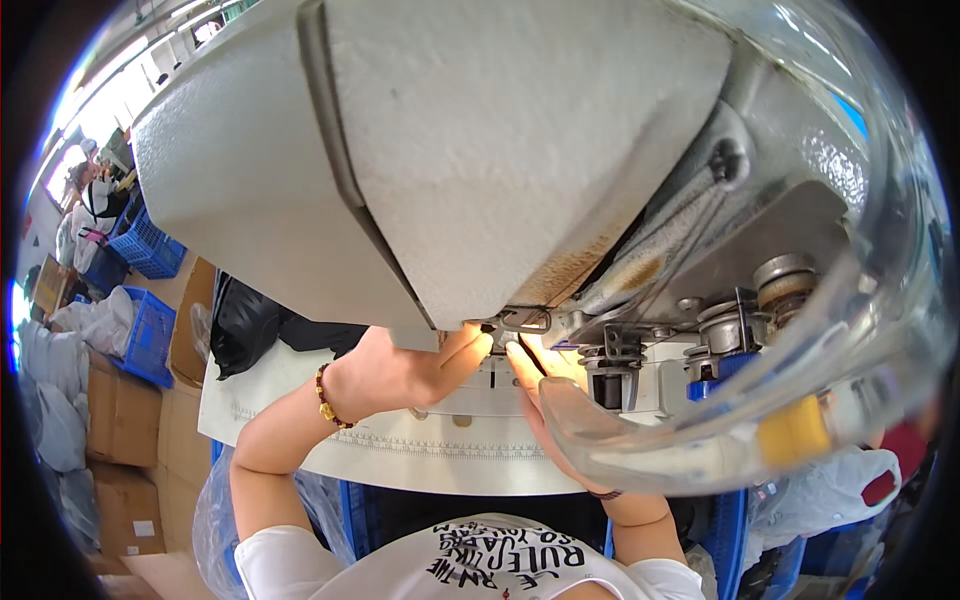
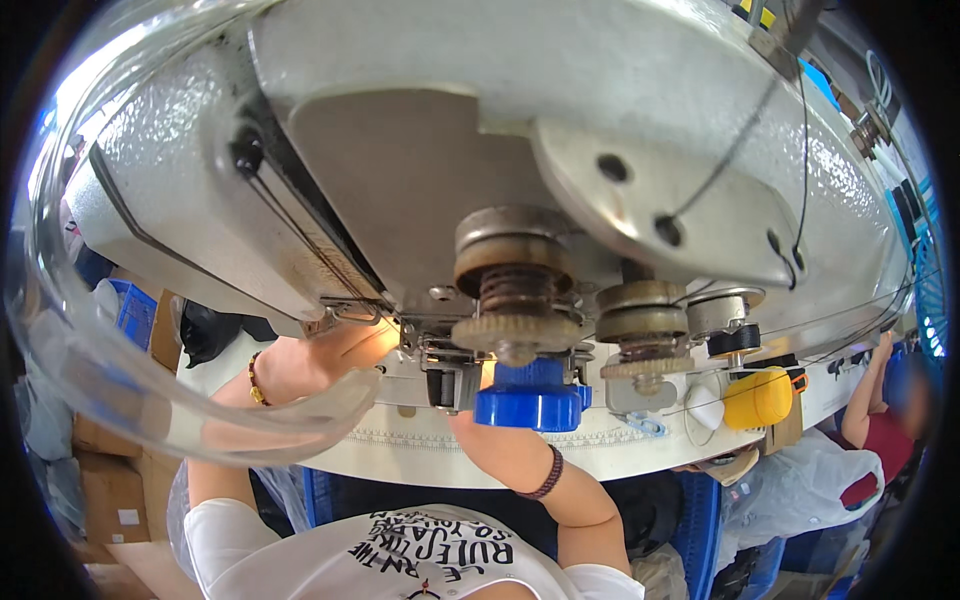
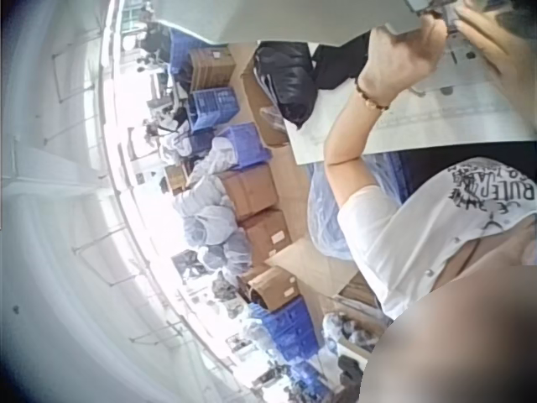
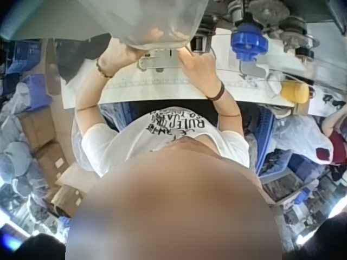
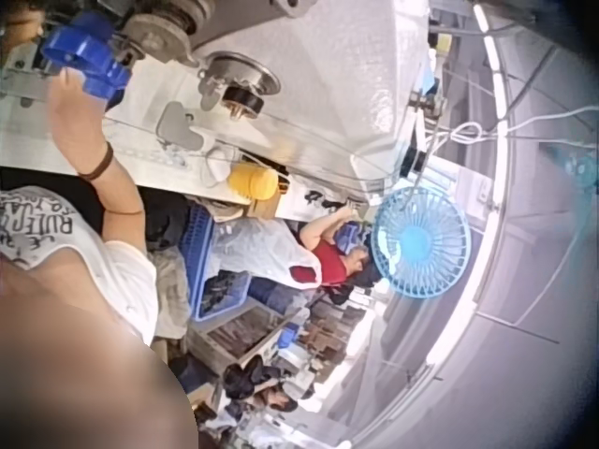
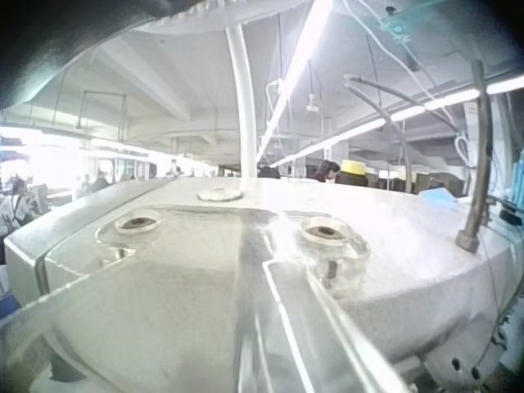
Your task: The recorder uses an industrial sewing machine to stitch together components of black leather or synthetic shoe uppers, then adjusts machine settings and thread.
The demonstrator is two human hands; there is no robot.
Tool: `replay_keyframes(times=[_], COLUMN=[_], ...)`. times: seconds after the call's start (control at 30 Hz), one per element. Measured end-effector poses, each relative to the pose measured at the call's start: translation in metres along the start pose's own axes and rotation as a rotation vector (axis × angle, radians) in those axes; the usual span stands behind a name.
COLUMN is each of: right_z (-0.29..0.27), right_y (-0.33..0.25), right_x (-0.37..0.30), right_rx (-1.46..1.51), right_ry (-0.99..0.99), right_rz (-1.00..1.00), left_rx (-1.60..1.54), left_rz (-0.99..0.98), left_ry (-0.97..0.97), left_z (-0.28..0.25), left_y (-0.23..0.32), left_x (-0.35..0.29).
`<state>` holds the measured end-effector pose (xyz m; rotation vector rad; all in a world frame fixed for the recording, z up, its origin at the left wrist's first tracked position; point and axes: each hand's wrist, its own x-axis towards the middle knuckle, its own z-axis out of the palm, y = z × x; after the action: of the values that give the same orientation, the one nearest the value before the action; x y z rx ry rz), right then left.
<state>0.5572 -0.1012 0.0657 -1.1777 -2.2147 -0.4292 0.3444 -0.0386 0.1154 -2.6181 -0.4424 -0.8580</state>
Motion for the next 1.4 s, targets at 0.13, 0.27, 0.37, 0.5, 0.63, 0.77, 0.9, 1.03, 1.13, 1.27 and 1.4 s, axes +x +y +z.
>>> replay_keyframes(times=[0.13, 0.27, 0.37, 0.5, 0.63, 0.77, 0.9, 1.03, 1.13, 1.27, 1.4], right_z=[0.000, 0.003, 0.011, 0.024, 0.026, 0.019, 0.019, 0.024, 0.024, 0.015, -0.014], right_y=[0.004, 0.028, 0.039, 0.045, 0.047, 0.047, 0.044, 0.042, 0.043, 0.059, 0.073], right_x=[0.001, 0.006, 0.009, 0.015, 0.011, 0.003, 0.003, 0.003, -0.002, -0.009, -0.004], right_rx=[-0.179, 0.497, 0.655, 0.583, 0.736, -0.146, 0.167, 0.403, 0.538, 0.222, -0.183], right_ry=[-0.015, -0.050, 0.052, 0.159, 0.161, -0.052, 0.214, 0.266, 0.139, 0.240, 0.209], right_rz=[0.002, 0.102, 0.090, -0.008, 0.074, -0.129, -0.046, 0.083, 0.226, 0.209, 0.192], left_rx=[-0.037, 0.001, 0.097, 0.100, 0.102, 0.073, 0.051, -0.121, -0.242, -0.639, -1.242], left_rz=[-0.057, -0.072, -0.109, -0.139, -0.186, -0.217, -0.242, -0.388, -0.451, -0.638, -0.800], left_ry=[-0.016, -0.011, -0.084, -0.101, -0.019, 0.027, 0.058, 0.105, 0.281, 0.329, 0.189], left_z=[0.001, 0.006, 0.007, 0.011, 0.015, 0.018, 0.018, 0.018, 0.021, 0.029, 0.044], left_y=[0.005, 0.014, 0.023, 0.025, 0.021, 0.019, 0.022, 0.032, 0.040, 0.065, 0.094], left_x=[-0.002, -0.001, -0.002, -0.006, -0.010, -0.008, -0.007, -0.011, -0.012, -0.021, -0.038])
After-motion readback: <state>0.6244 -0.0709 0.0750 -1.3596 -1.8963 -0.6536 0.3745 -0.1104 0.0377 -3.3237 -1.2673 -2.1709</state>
